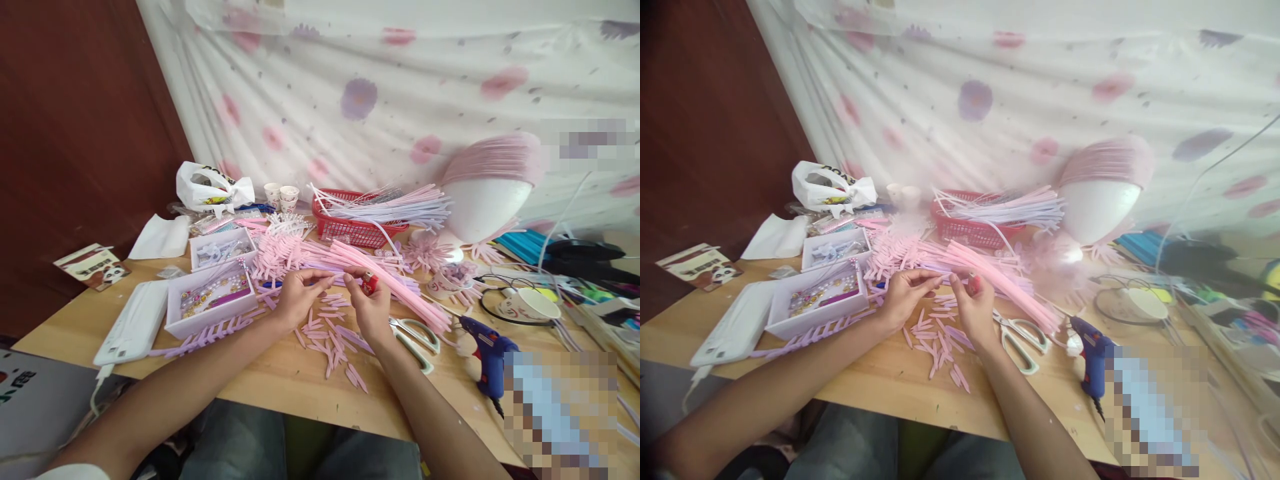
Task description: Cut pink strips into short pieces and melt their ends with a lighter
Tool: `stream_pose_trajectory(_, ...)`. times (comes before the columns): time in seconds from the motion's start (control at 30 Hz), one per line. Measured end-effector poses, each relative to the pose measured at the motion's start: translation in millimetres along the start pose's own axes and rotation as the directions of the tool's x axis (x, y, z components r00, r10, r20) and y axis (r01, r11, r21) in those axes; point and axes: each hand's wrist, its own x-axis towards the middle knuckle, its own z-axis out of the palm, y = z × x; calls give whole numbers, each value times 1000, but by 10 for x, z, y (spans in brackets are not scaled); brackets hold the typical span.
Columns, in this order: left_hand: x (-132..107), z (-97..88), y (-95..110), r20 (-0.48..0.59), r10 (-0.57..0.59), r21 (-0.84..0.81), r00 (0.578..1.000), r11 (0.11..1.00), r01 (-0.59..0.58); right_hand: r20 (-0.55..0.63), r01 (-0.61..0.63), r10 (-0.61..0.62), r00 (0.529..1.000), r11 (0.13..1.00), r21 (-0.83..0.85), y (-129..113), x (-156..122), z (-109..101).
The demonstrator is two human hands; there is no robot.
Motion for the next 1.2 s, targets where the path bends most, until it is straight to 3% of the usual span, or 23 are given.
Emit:
stream_pose_trajectory(0.13,-7,2,4,12,-23,-23,1000,999,23,22,50,-48,999,996,-74,18,-1,6)
stream_pose_trajectory(0.37,-12,3,12,2,-38,-40,999,998,38,-21,-14,13,1000,999,-45,76,0,-6)
stream_pose_trajectory(0.6,4,-3,-3,24,-43,-46,999,998,44,83,-3,11,996,995,-102,66,-13,-22)
stream_pose_trajectory(0.77,35,-25,-21,39,-29,-50,999,998,31,33,24,-20,999,989,-149,45,91,-111)
stream_pose_trajectory(0.97,62,-39,-11,19,-22,-1,1000,1000,22,61,-30,39,997,989,-148,11,149,-159)
stream_pose_trajectory(1.03,118,-104,46,20,28,77,999,997,-30,64,-36,51,997,974,-223,-12,149,-159)
stream_pose_trajectory(1.1,206,-227,149,31,124,262,992,957,-128,75,-47,72,995,955,-294,-18,164,-173)
stream_pose_trajectory(1.2,328,-461,359,131,227,652,965,713,-256,119,-78,130,984,928,-363,2,206,-209)
